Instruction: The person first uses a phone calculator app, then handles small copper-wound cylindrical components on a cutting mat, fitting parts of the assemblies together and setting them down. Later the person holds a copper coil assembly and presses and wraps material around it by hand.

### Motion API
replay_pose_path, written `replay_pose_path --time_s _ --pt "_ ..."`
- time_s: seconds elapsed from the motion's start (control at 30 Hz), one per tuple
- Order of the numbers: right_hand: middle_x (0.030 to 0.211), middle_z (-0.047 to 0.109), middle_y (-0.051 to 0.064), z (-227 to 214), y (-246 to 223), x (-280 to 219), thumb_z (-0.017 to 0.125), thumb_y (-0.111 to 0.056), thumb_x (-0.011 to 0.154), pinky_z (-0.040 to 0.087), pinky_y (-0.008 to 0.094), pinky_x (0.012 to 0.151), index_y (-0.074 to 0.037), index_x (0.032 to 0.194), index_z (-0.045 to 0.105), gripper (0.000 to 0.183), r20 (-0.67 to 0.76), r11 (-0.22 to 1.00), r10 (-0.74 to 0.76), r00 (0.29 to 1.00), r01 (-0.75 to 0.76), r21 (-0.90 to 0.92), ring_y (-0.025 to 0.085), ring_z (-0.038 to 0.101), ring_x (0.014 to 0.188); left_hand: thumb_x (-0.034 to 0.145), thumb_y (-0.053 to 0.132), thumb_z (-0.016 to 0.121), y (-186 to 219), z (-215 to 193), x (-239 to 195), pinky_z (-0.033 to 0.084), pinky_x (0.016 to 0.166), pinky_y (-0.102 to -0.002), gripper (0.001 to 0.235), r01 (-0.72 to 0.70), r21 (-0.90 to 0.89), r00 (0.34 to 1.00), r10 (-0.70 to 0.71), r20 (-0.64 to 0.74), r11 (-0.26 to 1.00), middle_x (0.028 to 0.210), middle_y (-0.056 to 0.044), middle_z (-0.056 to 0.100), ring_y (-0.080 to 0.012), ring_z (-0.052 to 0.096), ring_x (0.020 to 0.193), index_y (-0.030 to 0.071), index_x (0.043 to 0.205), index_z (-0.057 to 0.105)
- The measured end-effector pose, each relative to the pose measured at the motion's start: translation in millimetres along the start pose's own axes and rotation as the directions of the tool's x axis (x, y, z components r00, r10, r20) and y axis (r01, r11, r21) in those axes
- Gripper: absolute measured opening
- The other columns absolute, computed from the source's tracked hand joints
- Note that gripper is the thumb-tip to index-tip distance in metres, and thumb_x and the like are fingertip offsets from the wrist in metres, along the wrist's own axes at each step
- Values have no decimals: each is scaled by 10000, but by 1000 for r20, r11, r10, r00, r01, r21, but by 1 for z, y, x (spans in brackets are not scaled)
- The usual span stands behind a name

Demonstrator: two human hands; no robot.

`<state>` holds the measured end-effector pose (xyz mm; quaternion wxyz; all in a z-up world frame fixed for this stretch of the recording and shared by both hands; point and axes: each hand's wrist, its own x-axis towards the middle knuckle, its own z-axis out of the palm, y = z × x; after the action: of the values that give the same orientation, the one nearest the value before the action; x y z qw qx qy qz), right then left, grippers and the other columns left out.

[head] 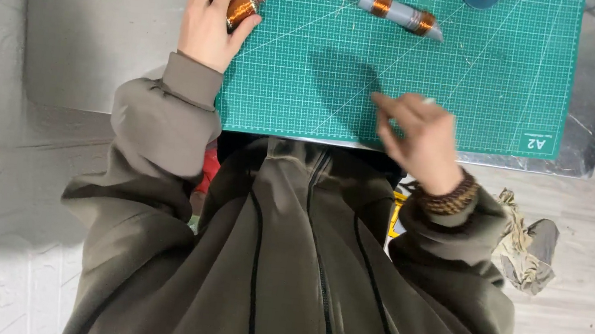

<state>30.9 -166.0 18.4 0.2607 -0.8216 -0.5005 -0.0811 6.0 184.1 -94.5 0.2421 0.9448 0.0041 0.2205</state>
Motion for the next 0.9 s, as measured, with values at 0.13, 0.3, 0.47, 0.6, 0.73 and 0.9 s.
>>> replay_pose_path --time_s 0.13,0.3,0.47,0.6,0.73,0.9 --pt "780 586 71 37 -5 -1 568 -76 964 414 284 509 14 1142 623 207 6 988 78 997 -78 132 168 502 610 972 341 661 -3 3 -1 476 688 -418 382 -15 4 1000 15 -2 1000 998 -151 440 -300 470 842 -18 1090 605" --pt "718 522 66 64 5 -13 507 -108 989 356 284 515 34 1121 625 228 -87 950 218 972 -191 249 156 441 580 1000 313 614 5 -1 -1 471 661 -437 363 -32 -1 999 32 25 999 1019 -166 414 -319 469 827 -31 1103 562" --pt "763 522 69 51 -2 -6 508 -139 991 380 273 557 27 1141 613 248 -92 910 246 965 -197 365 143 437 590 991 328 616 41 -27 6 497 459 -409 383 -104 57 990 109 -94 993 1060 -122 419 -266 514 691 -14 1140 532" --pt "876 614 101 15 -19 15 517 -76 980 475 259 624 41 1152 591 221 -123 899 190 974 -122 421 160 536 687 964 297 657 84 -46 13 553 477 -374 378 -175 18 979 176 -100 984 1085 -115 406 -258 553 723 -31 1116 544" --pt "925 607 181 -27 -28 45 573 -3 954 508 340 686 76 1082 604 154 -316 961 -146 938 210 180 242 558 735 972 289 685 124 -66 30 551 483 -366 391 -358 17 932 358 -64 934 1120 -119 393 -270 549 706 -16 1159 529" --pt "1196 488 232 -62 -15 86 556 -197 1014 490 489 925 21 1255 507 329 -316 944 -292 903 325 55 377 492 1085 984 279 665 165 -98 62 439 413 -321 370 -545 -64 838 544 -38 836 1109 -137 410 -220 453 533 -42 1099 521"
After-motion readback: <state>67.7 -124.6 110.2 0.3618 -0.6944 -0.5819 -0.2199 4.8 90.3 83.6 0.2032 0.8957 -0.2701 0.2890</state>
